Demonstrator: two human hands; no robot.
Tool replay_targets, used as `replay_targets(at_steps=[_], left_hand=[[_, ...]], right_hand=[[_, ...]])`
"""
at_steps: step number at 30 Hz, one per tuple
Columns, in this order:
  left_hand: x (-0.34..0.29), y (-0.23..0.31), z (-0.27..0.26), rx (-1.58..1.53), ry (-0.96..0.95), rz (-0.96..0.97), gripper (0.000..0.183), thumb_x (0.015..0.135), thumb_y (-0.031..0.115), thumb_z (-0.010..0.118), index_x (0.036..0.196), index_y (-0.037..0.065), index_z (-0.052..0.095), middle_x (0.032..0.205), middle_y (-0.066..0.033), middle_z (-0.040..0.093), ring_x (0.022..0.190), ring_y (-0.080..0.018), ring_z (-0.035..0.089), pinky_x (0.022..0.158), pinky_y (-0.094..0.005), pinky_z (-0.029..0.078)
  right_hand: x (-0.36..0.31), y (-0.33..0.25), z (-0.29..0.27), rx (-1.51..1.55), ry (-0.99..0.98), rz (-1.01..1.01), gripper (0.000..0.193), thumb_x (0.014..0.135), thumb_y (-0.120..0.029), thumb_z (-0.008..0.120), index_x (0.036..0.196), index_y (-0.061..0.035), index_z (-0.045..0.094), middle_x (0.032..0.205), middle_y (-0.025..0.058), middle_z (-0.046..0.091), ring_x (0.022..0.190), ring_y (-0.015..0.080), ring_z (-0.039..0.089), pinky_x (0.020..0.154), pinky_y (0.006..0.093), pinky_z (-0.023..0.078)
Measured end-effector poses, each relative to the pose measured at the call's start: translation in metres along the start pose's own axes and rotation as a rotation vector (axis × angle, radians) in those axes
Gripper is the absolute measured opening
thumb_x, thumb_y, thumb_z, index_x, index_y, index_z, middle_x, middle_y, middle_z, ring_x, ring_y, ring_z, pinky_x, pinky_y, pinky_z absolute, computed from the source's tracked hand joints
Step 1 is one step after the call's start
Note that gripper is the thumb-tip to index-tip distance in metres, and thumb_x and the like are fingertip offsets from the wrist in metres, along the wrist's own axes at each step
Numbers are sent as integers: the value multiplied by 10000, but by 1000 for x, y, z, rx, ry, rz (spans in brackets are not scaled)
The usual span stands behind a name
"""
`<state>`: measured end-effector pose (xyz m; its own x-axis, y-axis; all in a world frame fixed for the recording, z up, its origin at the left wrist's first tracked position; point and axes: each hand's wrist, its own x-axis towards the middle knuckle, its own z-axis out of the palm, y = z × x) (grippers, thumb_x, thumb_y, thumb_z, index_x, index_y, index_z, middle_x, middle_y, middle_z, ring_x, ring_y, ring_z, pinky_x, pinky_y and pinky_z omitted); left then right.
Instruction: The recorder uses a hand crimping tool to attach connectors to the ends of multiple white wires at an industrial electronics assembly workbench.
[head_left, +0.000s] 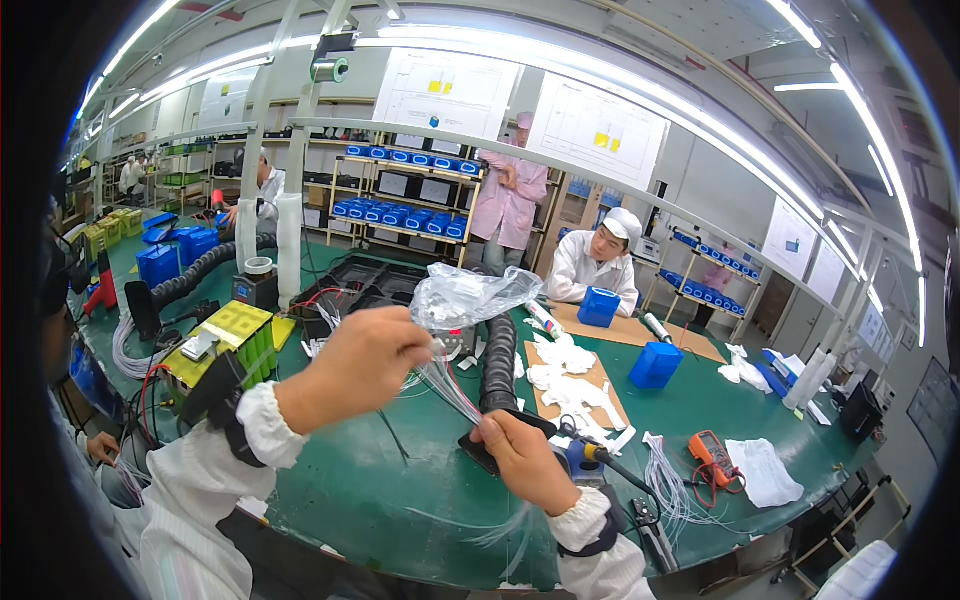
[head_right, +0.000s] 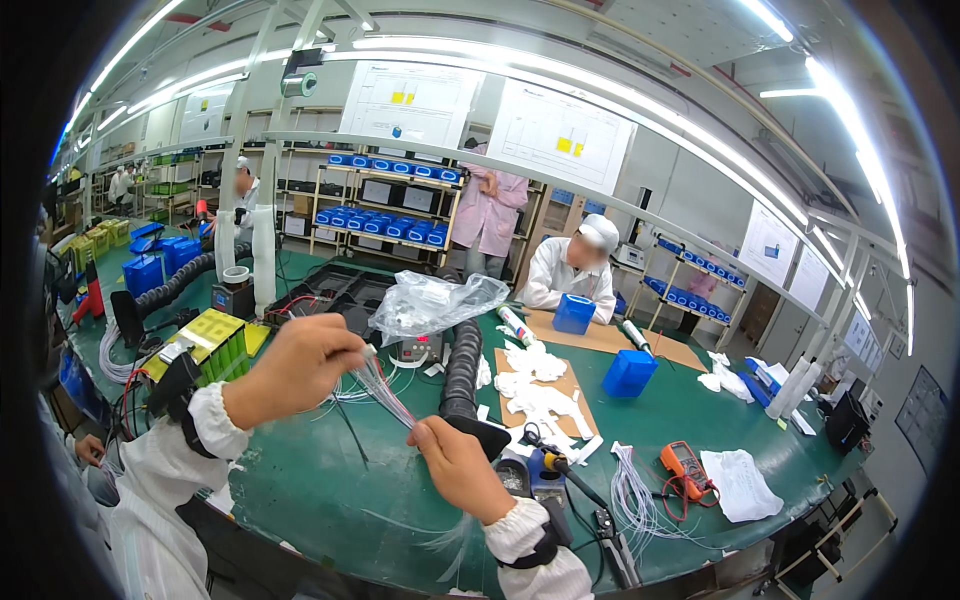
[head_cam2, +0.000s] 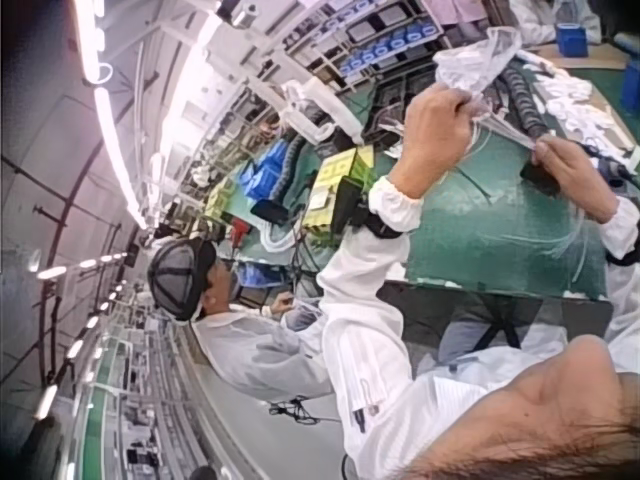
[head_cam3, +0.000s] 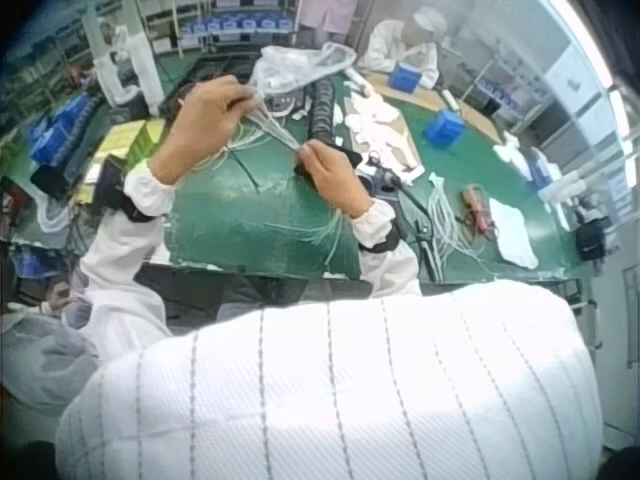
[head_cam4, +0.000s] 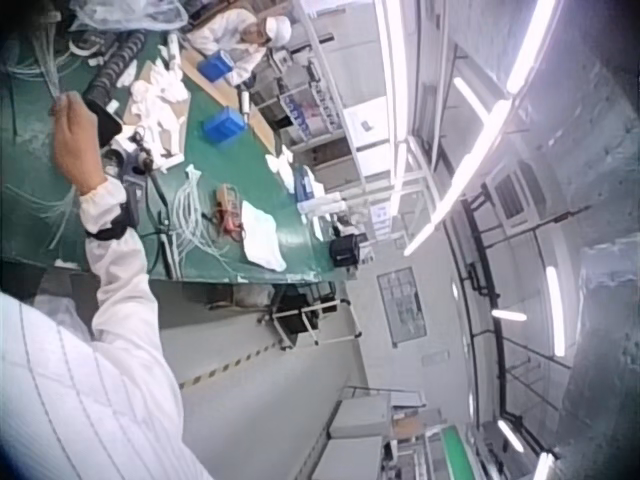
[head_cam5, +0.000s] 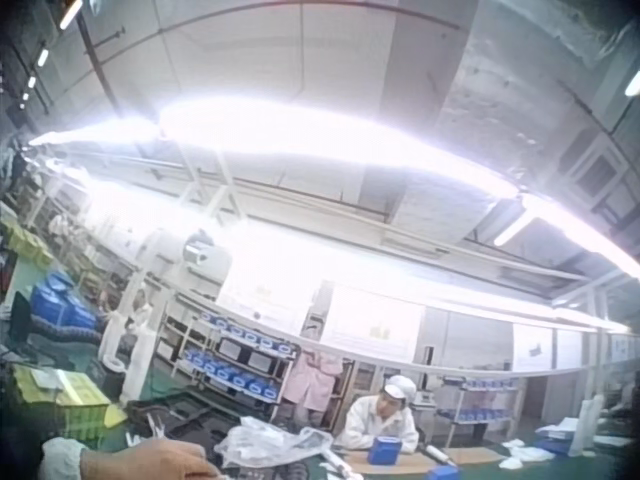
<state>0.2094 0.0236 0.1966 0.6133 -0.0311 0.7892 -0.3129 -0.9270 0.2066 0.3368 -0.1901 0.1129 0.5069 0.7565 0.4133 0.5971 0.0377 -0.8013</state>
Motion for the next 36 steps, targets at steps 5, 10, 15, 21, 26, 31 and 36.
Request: replay_targets(at_steps=[5,10,15,21,26,31,36], left_hand=[[-13,-35,-22,-82,30,-334,189,890,104,735,895,-84,714,734,-51,671,652,-96,579,592,-286,456],[-63,-69,-25,-508,-98,-794,204,889,175,754,849,-24,740,694,-23,656,630,-59,571,565,-238,447],[-91,-30,-31,-989,-110,-943,208,916,177,732,947,-28,724,789,-51,690,683,-87,619,613,-258,500],[-133,-62,46,-495,-300,-780,298,959,255,683,935,-40,719,718,-72,685,629,-141,660,581,-299,526],[-159,-50,84,-471,-304,-770,320,948,277,682,966,-41,712,674,-95,670,617,-157,645,589,-346,507],[-129,-3,75,-516,-249,-487,244,912,219,657,951,-16,708,860,-180,700,803,-315,690,718,-409,526],[-118,13,53,-370,-249,-393,198,891,168,648,939,-17,700,863,-167,684,808,-340,678,720,-422,522]], right_hand=[[-19,-7,-29,-167,-126,86,314,1071,-260,489,1002,10,633,768,139,630,676,246,570,668,362,467],[-38,-13,-34,-241,-221,153,300,1065,-247,493,974,4,629,728,127,593,649,235,545,641,349,447],[-65,-45,-70,-251,-251,105,286,1051,-243,523,929,-15,646,682,73,543,637,134,504,600,317,425],[-62,24,-56,-285,-530,584,240,993,-235,625,1041,-3,660,825,138,660,766,219,632,708,341,499],[-62,74,-17,-345,-81,243,575,878,-174,771,1361,26,531,1294,192,645,1215,302,623,1001,390,484],[-33,8,46,-125,-226,-27,545,906,-93,727,1380,52,502,1271,201,646,1194,288,632,1012,387,489],[-3,37,53,446,-533,199,326,978,-88,626,1255,77,577,1056,136,705,973,216,701,881,330,552]])
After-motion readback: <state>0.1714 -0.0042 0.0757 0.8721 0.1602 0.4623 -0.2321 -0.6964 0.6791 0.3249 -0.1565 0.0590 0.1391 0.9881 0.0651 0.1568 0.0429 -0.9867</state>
